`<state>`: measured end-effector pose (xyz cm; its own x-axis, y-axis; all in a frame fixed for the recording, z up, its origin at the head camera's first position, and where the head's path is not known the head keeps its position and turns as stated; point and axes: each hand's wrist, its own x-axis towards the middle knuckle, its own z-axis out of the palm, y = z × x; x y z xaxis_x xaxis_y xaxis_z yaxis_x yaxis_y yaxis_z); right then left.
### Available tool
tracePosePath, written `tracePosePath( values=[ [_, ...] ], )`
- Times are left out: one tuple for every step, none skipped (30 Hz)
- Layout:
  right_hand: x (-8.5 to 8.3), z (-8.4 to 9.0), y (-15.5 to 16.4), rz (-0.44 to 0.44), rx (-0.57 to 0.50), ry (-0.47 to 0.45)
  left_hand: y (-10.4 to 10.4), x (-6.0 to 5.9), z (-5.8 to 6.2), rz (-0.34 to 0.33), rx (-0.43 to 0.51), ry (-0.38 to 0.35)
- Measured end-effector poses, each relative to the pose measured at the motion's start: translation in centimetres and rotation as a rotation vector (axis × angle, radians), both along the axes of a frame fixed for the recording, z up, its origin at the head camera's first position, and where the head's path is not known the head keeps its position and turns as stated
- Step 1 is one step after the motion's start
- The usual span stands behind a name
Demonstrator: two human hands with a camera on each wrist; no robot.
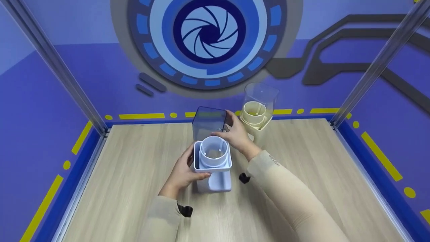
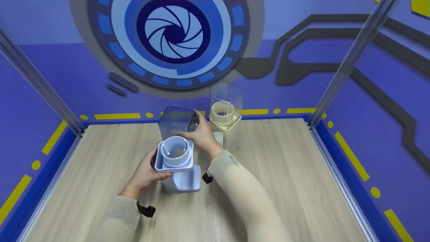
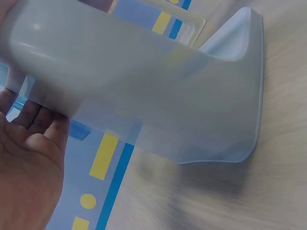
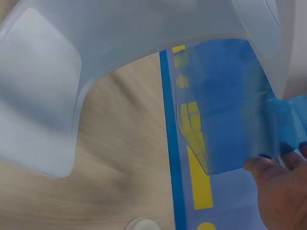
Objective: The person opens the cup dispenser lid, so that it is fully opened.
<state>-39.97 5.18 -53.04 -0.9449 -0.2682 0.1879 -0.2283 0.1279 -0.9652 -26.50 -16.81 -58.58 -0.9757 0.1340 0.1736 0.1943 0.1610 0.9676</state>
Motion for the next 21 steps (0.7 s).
tracePosePath(
  values=[
    [-0.1,-0.1,0.0,0.002,-0.014,-0.013,0.0,0.0,0.0,-0.001,0.003,0.004],
    [-0.3,-0.3,-0.1,0.002,-0.028,-0.026,0.0,-0.1,0.1,-0.002,0.007,0.007],
    [-0.4,-0.5,-0.2,0.001,-0.038,-0.043,-0.1,-0.1,0.1,-0.004,0.011,0.008],
    [-0.5,-0.7,-0.3,0.0,-0.045,-0.057,-0.1,-0.1,0.1,-0.006,0.012,0.01],
    [-0.6,-1.0,-0.3,0.0,-0.052,-0.07,0.0,-0.1,0.1,-0.008,0.011,0.013],
    [-0.8,-1.3,-0.4,0.001,-0.055,-0.083,0.0,-0.1,0.1,-0.01,0.011,0.016],
    [-0.9,-1.7,-0.5,0.001,-0.054,-0.095,0.0,-0.1,0.1,-0.013,0.01,0.018],
    [-1.0,-2.0,-0.6,-0.004,-0.048,-0.106,0.0,-0.1,0.2,-0.013,0.006,0.019],
    [-1.1,-2.3,-0.6,-0.006,-0.038,-0.118,0.0,-0.1,0.1,-0.013,0.0,0.02],
    [-1.2,-2.7,-0.7,-0.005,-0.034,-0.122,0.0,-0.1,0.1,-0.01,-0.007,0.021],
    [-1.3,-3.0,-0.8,-0.006,-0.027,-0.126,0.0,-0.2,0.1,-0.011,-0.01,0.021],
    [-1.4,-3.3,-0.8,-0.006,-0.023,-0.13,0.0,-0.2,0.1,-0.012,-0.011,0.022],
    [-1.5,-3.5,-0.9,-0.008,-0.02,-0.131,0.0,-0.2,0.1,-0.015,-0.01,0.022],
    [-1.6,-3.8,-0.9,-0.013,-0.015,-0.128,0.0,-0.2,0.0,-0.016,-0.01,0.022],
    [-1.7,-4.0,-1.0,-0.017,-0.008,-0.126,0.0,-0.2,0.0,-0.02,-0.009,0.021],
    [-1.8,-4.2,-1.0,-0.022,-0.005,-0.123,0.0,-0.2,0.0,-0.022,-0.007,0.02],
    [-1.9,-4.4,-1.1,-0.027,0.004,-0.121,0.0,-0.2,0.0,-0.024,-0.008,0.02],
    [-2.0,-4.6,-1.1,-0.03,0.013,-0.118,0.0,-0.2,-0.1,-0.024,-0.007,0.021],
    [-2.0,-4.7,-1.2,-0.033,0.022,-0.113,-0.1,-0.2,-0.1,-0.022,-0.009,0.022],
    [-2.1,-4.8,-1.3,-0.031,0.015,-0.109,-0.1,-0.2,-0.1,-0.02,-0.01,0.023],
    [-2.1,-5.0,-1.4,-0.022,0.003,-0.105,-0.1,-0.2,-0.2,-0.017,-0.009,0.025]
  ],
)
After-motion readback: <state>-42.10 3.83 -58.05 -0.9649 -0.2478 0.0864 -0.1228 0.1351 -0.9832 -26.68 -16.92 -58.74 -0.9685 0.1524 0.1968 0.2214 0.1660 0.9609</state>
